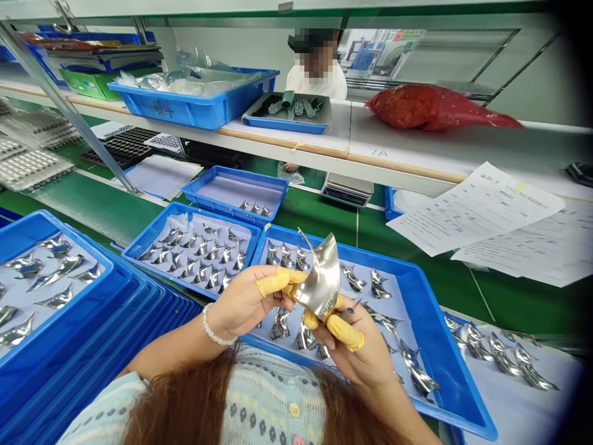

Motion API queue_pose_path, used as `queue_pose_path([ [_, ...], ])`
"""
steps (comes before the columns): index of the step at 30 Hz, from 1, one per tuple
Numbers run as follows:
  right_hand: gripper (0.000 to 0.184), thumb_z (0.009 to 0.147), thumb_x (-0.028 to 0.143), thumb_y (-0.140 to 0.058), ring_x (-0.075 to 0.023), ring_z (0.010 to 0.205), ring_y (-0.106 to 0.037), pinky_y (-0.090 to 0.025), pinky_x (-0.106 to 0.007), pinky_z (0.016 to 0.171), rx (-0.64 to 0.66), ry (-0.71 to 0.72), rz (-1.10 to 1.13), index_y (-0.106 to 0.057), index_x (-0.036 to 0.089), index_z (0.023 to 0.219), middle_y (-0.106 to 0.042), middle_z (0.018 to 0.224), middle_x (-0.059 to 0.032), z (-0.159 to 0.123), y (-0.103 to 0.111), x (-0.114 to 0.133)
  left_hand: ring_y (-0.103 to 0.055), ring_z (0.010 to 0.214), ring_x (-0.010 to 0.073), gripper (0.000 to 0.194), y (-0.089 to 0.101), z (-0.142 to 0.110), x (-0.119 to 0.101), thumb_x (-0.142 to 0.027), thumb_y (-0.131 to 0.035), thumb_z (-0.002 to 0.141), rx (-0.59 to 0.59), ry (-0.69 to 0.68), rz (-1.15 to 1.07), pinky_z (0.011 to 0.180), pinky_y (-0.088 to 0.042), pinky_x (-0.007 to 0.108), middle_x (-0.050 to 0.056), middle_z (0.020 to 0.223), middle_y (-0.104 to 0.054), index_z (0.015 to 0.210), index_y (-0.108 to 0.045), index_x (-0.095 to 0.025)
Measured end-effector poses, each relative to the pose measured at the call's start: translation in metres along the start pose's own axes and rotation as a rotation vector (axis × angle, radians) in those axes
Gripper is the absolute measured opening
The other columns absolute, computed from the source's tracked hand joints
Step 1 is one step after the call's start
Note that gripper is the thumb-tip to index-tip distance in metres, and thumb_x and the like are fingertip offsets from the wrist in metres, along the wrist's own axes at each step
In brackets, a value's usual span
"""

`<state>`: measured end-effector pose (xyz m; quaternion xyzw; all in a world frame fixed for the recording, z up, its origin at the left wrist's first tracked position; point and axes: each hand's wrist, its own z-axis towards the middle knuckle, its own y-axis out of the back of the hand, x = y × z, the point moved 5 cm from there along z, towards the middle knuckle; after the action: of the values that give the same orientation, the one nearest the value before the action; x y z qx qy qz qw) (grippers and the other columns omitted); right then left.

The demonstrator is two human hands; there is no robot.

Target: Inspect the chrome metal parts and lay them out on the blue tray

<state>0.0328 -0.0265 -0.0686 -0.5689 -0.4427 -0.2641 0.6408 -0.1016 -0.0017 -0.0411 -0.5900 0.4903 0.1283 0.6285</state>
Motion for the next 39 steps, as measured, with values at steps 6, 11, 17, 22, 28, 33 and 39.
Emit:
queue_pose_path([
  [6, 0.036, 0.061, 0.048, -0.079, -0.0044, 0.039, -0.027, -0.022, -0.020, 0.039, 0.022, -0.036, 0.041, -0.067, 0.019, 0.079, -0.054, 0.059, 0.0011, -0.001, -0.001, -0.001, -0.054, 0.055, 0.0074, 0.021, -0.004, -0.009, -0.005, -0.028, -0.075, 0.065, -0.010, 0.005, 0.066, 0.055, -0.041, 0.021, 0.003, 0.070, -0.065, 0.080, -0.075, -0.014],
  [11, 0.029, 0.066, 0.045, -0.077, -0.0089, 0.045, -0.040, -0.031, -0.020, 0.042, 0.003, 0.039, -0.105, -0.068, 0.024, 0.084, -0.056, 0.061, 0.0006, -0.007, 0.009, -0.007, -0.053, 0.056, 0.0077, 0.018, 0.000, -0.009, -0.004, -0.026, -0.075, 0.065, -0.018, -0.040, 0.137, 0.056, -0.041, 0.021, 0.002, 0.068, -0.066, 0.079, -0.074, -0.015],
  [17, 0.010, 0.077, 0.034, -0.069, -0.0126, 0.056, -0.048, -0.042, -0.023, 0.052, 0.075, 0.241, -0.517, -0.070, 0.024, 0.080, -0.061, 0.067, -0.0004, -0.011, 0.006, 0.009, -0.056, 0.063, 0.0100, 0.023, 0.005, -0.009, -0.002, -0.033, -0.076, 0.065, 0.028, -0.096, 0.256, 0.063, -0.046, 0.022, 0.003, 0.072, -0.067, 0.079, -0.073, -0.015],
  [22, 0.010, 0.081, 0.029, -0.064, -0.0168, 0.062, -0.055, -0.046, -0.027, 0.057, 0.123, 0.385, -0.743, -0.073, 0.027, 0.086, -0.062, 0.071, -0.0024, -0.015, -0.005, 0.025, -0.056, 0.063, 0.0113, 0.028, 0.006, -0.009, -0.003, -0.041, -0.075, 0.066, 0.052, -0.120, 0.332, 0.063, -0.046, 0.024, 0.003, 0.070, -0.065, 0.076, -0.072, -0.015],
  [28, 0.020, 0.083, 0.024, -0.061, -0.0195, 0.064, -0.058, -0.047, -0.032, 0.061, 0.157, 0.479, -0.886, -0.072, 0.033, 0.098, -0.067, 0.082, -0.0041, -0.019, -0.003, 0.026, -0.058, 0.075, 0.0159, 0.024, 0.007, -0.009, -0.007, -0.041, -0.069, 0.074, 0.112, -0.201, 0.490, 0.070, -0.046, 0.027, 0.006, 0.081, -0.065, 0.078, -0.072, -0.017],
  [33, 0.029, 0.082, 0.017, -0.060, -0.0200, 0.072, -0.060, -0.048, -0.031, 0.067, 0.188, 0.478, -0.912, -0.069, 0.035, 0.104, -0.068, 0.091, -0.0033, -0.016, -0.004, 0.024, -0.056, 0.085, 0.0179, 0.025, 0.007, -0.013, -0.017, -0.042, -0.061, 0.080, 0.140, -0.336, 0.674, 0.080, -0.044, 0.030, 0.007, 0.091, -0.062, 0.084, -0.072, -0.019],
  [39, 0.027, 0.082, 0.017, -0.059, -0.0198, 0.074, -0.061, -0.049, -0.027, 0.063, 0.141, 0.427, -0.920, -0.070, 0.033, 0.100, -0.067, 0.085, -0.0028, -0.001, 0.000, 0.013, -0.056, 0.091, 0.0198, 0.021, 0.020, -0.011, -0.031, -0.037, -0.060, 0.082, 0.013, -0.571, 0.950, 0.089, -0.039, 0.032, 0.008, 0.093, -0.065, 0.090, -0.072, -0.021],
])
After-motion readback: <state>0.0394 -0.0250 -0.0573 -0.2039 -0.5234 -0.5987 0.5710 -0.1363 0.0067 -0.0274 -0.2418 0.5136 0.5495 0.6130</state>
